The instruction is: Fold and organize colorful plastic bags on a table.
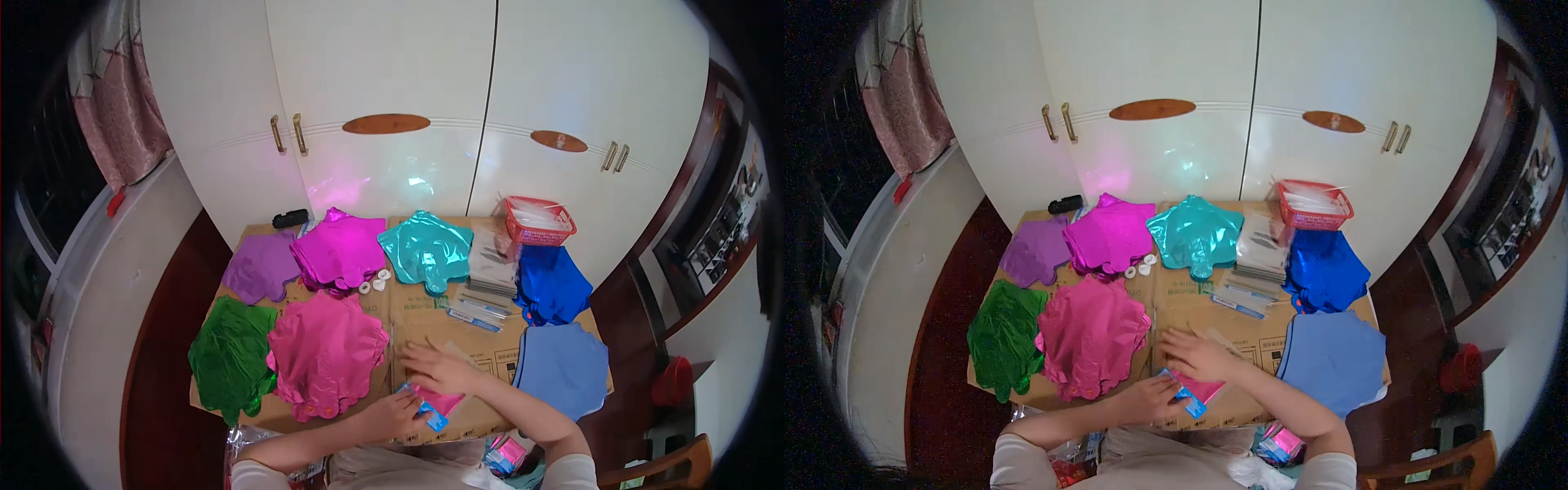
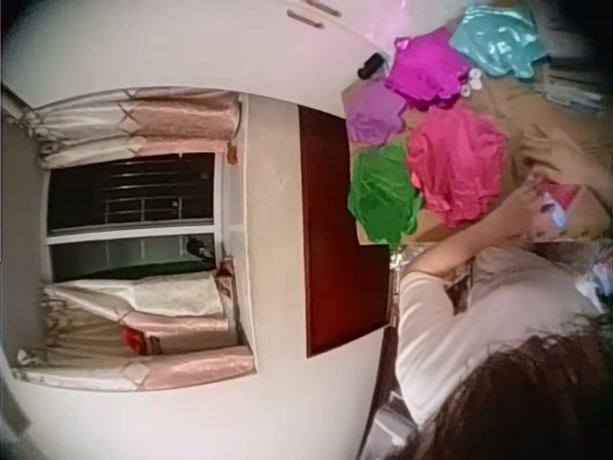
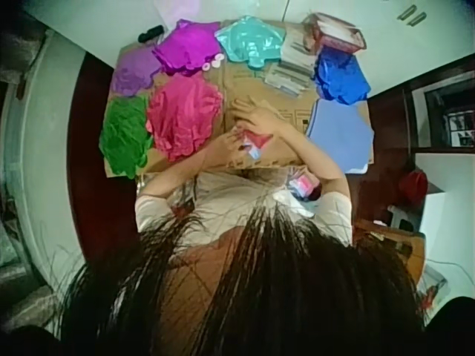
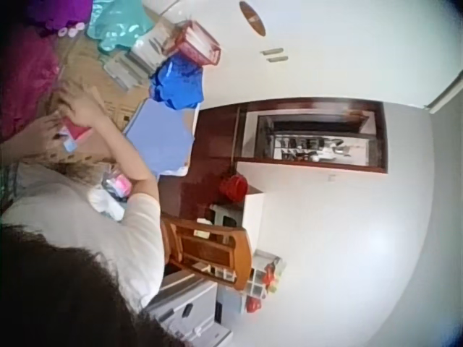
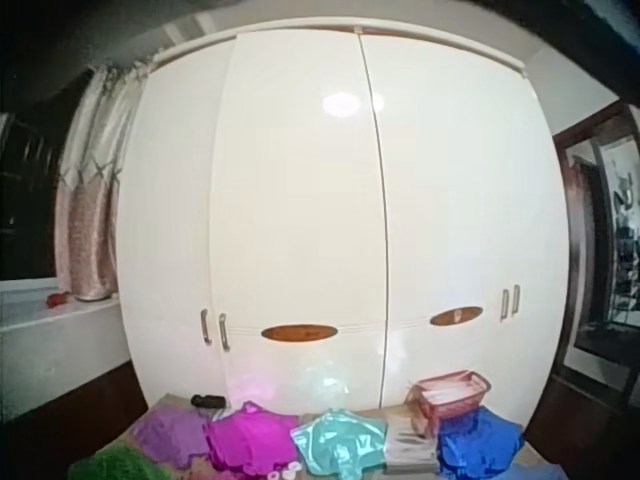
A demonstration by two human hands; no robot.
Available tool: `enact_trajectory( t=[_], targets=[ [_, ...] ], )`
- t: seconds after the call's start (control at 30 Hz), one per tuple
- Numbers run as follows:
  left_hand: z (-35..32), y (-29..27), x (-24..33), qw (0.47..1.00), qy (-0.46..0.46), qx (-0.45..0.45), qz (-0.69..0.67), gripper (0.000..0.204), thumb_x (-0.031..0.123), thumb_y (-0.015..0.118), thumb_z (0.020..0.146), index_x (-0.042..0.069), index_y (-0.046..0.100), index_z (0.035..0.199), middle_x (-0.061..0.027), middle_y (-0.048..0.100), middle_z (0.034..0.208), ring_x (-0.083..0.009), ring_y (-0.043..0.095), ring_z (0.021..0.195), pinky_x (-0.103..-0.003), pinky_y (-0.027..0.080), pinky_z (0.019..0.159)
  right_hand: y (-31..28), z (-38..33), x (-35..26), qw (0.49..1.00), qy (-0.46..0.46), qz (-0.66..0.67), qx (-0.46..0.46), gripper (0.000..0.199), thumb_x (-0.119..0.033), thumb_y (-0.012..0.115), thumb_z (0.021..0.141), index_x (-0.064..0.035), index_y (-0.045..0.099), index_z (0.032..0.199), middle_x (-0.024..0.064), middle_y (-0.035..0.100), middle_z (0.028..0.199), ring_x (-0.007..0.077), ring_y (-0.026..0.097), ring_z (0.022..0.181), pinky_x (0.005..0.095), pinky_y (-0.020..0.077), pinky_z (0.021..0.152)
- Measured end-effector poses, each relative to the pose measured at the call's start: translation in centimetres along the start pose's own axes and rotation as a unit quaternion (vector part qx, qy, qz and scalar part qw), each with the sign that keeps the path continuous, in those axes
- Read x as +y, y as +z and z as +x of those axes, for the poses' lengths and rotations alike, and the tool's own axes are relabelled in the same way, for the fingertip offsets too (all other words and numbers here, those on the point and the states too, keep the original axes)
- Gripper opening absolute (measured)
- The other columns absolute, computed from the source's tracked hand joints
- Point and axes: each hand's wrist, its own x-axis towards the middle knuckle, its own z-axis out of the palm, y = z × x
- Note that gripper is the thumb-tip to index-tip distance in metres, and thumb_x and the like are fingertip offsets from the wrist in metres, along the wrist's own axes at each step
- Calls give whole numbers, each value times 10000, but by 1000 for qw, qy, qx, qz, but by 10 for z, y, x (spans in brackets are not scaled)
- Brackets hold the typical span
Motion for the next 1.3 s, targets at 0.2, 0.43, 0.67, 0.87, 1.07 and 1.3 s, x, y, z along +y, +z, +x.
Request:
enact_trajectory(
  t=[0.2, 0.43, 0.67, 0.87, 1.07, 1.3],
  targets=[
    [17, 13, 66, 986, -152, -59, 47, 392, 175, 515, 797, 2, 583, 1142, -280, 605, 914, -374, 633, 858, -454, 519, 813, 9, 124, 39, 975, 44, -124, 181, 164, -175, 558, 790, -81, 645, 891, 44, 581, 937, 223, 547, 949, 385, 415, 782],
    [31, 24, 86, 975, -213, -4, 63, 423, 176, 542, 761, -23, 586, 1131, -295, 613, 845, -361, 647, 751, -428, 540, 730, 38, 178, 84, 953, 101, -261, 115, 170, -202, 566, 800, -88, 662, 881, 56, 573, 897, 250, 559, 901, 384, 438, 772],
    [31, 19, 86, 969, -231, -10, 91, 333, 154, 540, 768, -5, 630, 1047, -290, 632, 853, -326, 662, 739, -404, 545, 725, -22, 94, 12, 976, 54, -202, 61, 150, -209, 611, 769, -94, 672, 842, 54, 583, 898, 228, 579, 916, 377, 446, 770],
    [35, 20, 88, 967, -235, -10, 95, 324, 153, 540, 772, 14, 640, 1047, -286, 640, 875, -309, 669, 724, -392, 552, 733, -30, -6, -30, 979, 196, -34, -41, 194, -154, 614, 789, -33, 547, 926, 154, 572, 984, 348, 595, 923, 453, 506, 703],
    [33, 21, 89, 964, -237, 7, 119, 313, 160, 538, 782, 28, 645, 1044, -260, 650, 875, -293, 674, 734, -380, 550, 737, -15, -25, -18, 956, 275, 97, 12, 368, -142, 678, 773, -41, 454, 1047, 193, 564, 960, 418, 573, 910, 486, 484, 765],
    [33, 14, 89, 963, -241, -26, 115, 349, 172, 536, 778, 44, 648, 1083, -266, 636, 931, -287, 667, 769, -368, 535, 772, -22, -12, -3, 989, 87, 117, -32, 377, -151, 716, 735, -55, 580, 1074, 174, 599, 1019, 371, 569, 994, 450, 472, 815]
  ],
)
